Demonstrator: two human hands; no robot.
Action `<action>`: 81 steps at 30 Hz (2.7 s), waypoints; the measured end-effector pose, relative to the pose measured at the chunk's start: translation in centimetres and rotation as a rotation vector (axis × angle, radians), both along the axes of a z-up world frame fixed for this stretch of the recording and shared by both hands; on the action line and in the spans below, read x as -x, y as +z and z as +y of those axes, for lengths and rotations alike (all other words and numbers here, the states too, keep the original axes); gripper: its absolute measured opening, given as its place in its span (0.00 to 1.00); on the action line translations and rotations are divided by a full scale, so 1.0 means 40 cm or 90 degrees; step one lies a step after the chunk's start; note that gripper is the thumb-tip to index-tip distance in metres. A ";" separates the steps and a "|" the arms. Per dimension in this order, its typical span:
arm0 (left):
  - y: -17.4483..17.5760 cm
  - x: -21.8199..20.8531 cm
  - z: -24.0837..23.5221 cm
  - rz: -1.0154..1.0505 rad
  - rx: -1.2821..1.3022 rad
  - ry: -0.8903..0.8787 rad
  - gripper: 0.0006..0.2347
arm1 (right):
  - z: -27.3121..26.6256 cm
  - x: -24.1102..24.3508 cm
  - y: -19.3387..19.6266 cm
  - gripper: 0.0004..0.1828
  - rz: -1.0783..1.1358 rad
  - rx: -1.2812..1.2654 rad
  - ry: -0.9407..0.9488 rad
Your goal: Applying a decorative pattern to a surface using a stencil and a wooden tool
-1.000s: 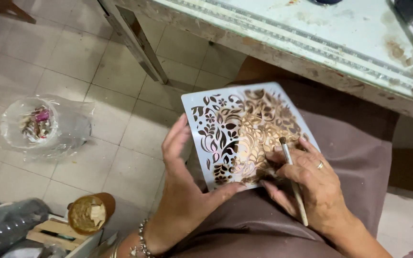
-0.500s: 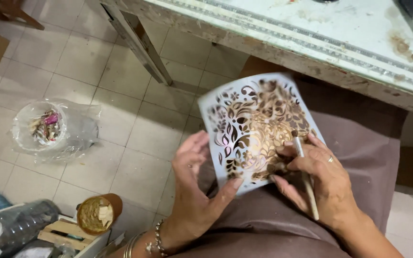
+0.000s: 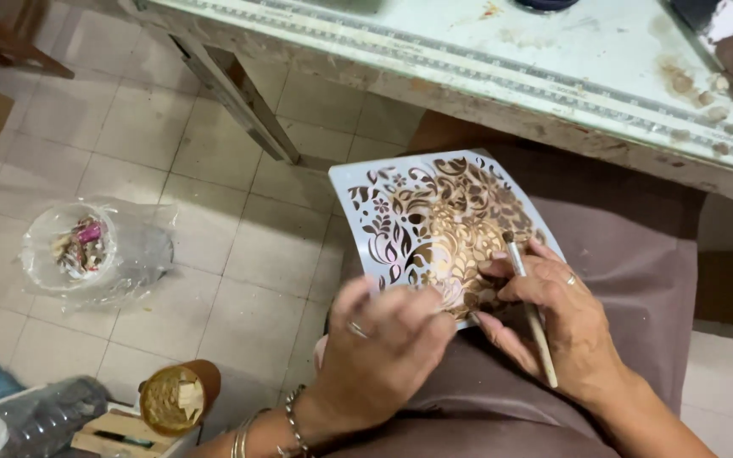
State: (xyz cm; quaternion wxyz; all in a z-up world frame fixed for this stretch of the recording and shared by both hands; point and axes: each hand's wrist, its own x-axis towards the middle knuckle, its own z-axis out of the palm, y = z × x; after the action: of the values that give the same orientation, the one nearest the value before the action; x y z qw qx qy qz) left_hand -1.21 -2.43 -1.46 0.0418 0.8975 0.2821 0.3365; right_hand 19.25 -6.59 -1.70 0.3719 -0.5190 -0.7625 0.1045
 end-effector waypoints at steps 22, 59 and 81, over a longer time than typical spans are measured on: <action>-0.019 -0.010 -0.028 0.257 -0.107 0.050 0.20 | 0.003 -0.006 0.007 0.20 0.032 0.036 0.029; -0.034 -0.028 -0.025 0.206 0.019 0.026 0.24 | -0.024 -0.018 0.051 0.15 0.143 0.099 -0.014; -0.055 -0.029 -0.032 0.159 0.054 0.032 0.13 | -0.012 0.063 0.029 0.05 -0.035 -0.002 -0.005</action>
State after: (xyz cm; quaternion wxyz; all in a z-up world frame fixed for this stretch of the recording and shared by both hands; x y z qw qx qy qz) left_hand -0.04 -3.73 -3.66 0.0357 0.9225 0.3211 0.2113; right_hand 16.75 -7.05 -0.54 0.3518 -0.5239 -0.7708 0.0872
